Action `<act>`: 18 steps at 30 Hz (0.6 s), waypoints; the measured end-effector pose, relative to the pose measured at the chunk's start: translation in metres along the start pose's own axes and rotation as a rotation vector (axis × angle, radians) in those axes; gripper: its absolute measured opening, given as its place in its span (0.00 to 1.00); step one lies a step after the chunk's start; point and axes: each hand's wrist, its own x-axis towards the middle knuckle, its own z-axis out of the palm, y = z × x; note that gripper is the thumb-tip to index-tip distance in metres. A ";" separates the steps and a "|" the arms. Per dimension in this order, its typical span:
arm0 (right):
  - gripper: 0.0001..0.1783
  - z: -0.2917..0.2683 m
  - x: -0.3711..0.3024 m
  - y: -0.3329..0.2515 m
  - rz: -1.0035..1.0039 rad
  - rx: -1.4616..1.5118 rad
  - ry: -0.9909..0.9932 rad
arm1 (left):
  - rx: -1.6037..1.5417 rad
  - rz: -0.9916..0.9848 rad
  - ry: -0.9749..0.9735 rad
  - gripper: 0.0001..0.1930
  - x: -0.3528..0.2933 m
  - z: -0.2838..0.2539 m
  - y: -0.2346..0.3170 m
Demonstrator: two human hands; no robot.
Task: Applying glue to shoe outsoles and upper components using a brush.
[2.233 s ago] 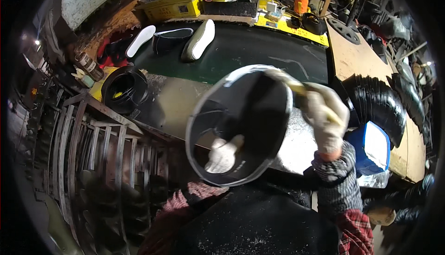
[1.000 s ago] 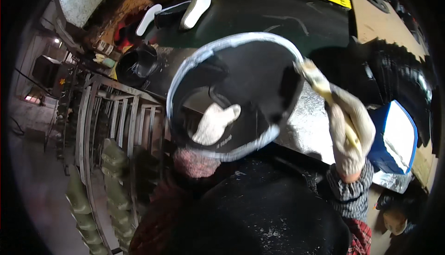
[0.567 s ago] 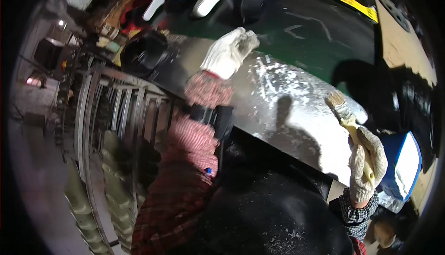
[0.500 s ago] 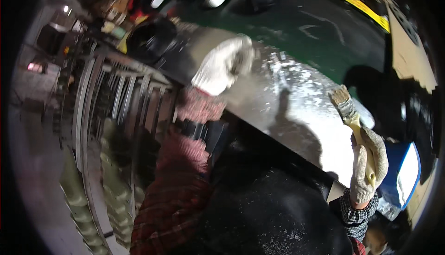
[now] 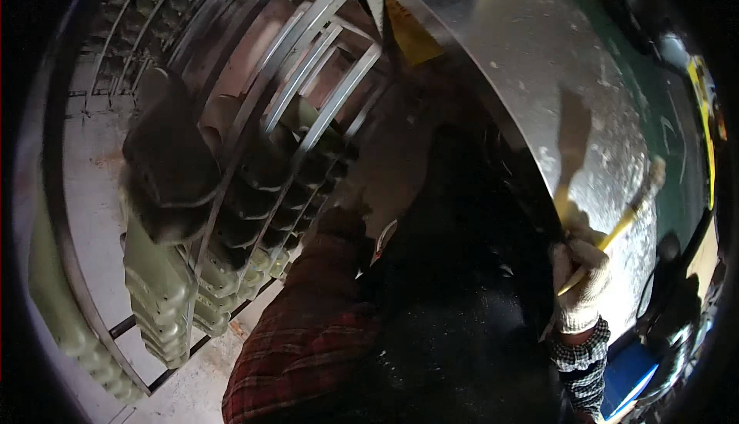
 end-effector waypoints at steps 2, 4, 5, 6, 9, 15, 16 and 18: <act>0.16 0.019 0.000 0.010 0.047 0.052 0.075 | -0.411 -0.483 0.329 0.41 0.024 -0.032 0.053; 0.18 0.022 0.004 0.014 0.079 0.064 0.025 | -0.714 -0.630 0.685 0.42 0.019 -0.099 0.131; 0.18 0.025 -0.004 0.015 0.114 0.121 0.074 | -0.925 -0.746 0.844 0.38 0.012 -0.127 0.163; 0.18 0.025 -0.008 0.016 0.146 0.185 0.081 | -1.029 -0.813 0.928 0.35 0.012 -0.137 0.163; 0.17 0.023 -0.017 0.027 0.199 0.359 0.008 | -1.277 -0.509 0.677 0.28 0.027 -0.158 0.136; 0.18 0.018 0.001 0.015 0.092 0.004 0.025 | -1.460 -0.216 0.480 0.17 0.047 -0.131 0.064; 0.18 0.023 0.006 0.017 0.072 0.174 0.052 | -1.667 -0.250 0.298 0.16 0.038 -0.136 0.064; 0.16 0.026 0.001 0.018 0.099 0.084 0.082 | -1.821 -0.195 0.301 0.18 0.004 -0.130 0.097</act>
